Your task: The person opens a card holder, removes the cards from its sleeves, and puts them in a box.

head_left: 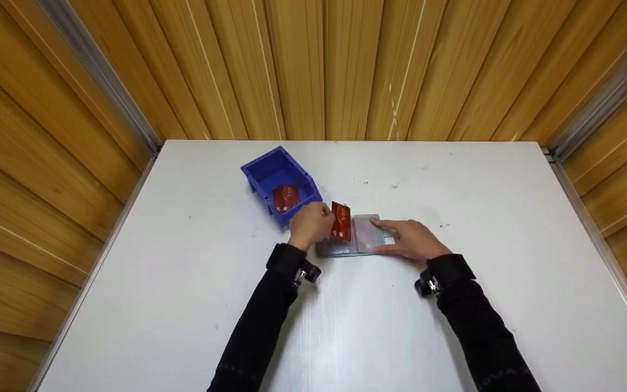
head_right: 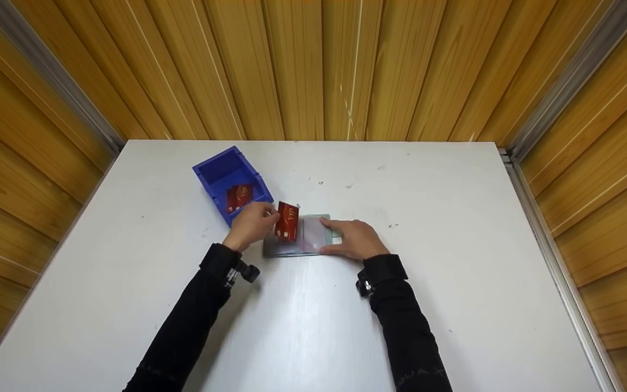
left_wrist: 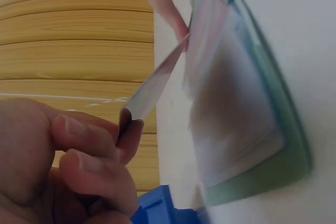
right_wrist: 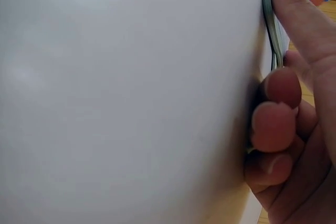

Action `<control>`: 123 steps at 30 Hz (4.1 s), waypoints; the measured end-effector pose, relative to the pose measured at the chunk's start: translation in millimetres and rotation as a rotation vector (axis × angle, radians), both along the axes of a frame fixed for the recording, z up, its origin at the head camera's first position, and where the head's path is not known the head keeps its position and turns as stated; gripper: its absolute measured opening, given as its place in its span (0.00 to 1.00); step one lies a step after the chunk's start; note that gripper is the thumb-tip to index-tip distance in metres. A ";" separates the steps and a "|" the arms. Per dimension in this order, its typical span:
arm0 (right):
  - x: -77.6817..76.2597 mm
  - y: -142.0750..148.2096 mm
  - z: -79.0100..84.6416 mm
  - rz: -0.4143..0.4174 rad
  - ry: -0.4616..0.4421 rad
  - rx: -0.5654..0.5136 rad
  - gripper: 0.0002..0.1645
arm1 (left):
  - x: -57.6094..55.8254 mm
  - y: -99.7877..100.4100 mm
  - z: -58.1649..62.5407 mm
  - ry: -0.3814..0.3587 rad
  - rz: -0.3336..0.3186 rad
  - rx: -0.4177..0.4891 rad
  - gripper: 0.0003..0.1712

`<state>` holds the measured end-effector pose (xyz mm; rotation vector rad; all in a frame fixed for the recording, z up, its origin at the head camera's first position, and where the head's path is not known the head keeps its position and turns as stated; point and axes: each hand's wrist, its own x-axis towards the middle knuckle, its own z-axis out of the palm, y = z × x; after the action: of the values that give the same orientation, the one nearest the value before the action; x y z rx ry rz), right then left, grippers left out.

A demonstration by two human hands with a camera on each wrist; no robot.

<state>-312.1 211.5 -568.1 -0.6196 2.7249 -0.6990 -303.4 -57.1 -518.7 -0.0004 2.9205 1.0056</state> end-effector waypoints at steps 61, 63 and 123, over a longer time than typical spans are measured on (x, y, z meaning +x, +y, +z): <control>2.4 -6.8 0.8 -0.037 0.098 -0.134 0.26 | -47.2 -71.3 6.4 0.462 0.343 -0.460 0.12; 3.5 -11.4 0.3 -0.031 0.153 -0.168 0.16 | -44.4 -71.4 6.8 0.517 0.332 -0.439 0.13; -6.4 -2.1 -5.6 -0.041 -0.127 -0.133 0.51 | 13.0 4.1 -37.7 0.036 -0.424 -0.121 0.18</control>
<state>-318.6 209.3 -573.8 -0.5298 2.5966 -0.9033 -290.3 -53.0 -556.4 0.6080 2.8222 0.7651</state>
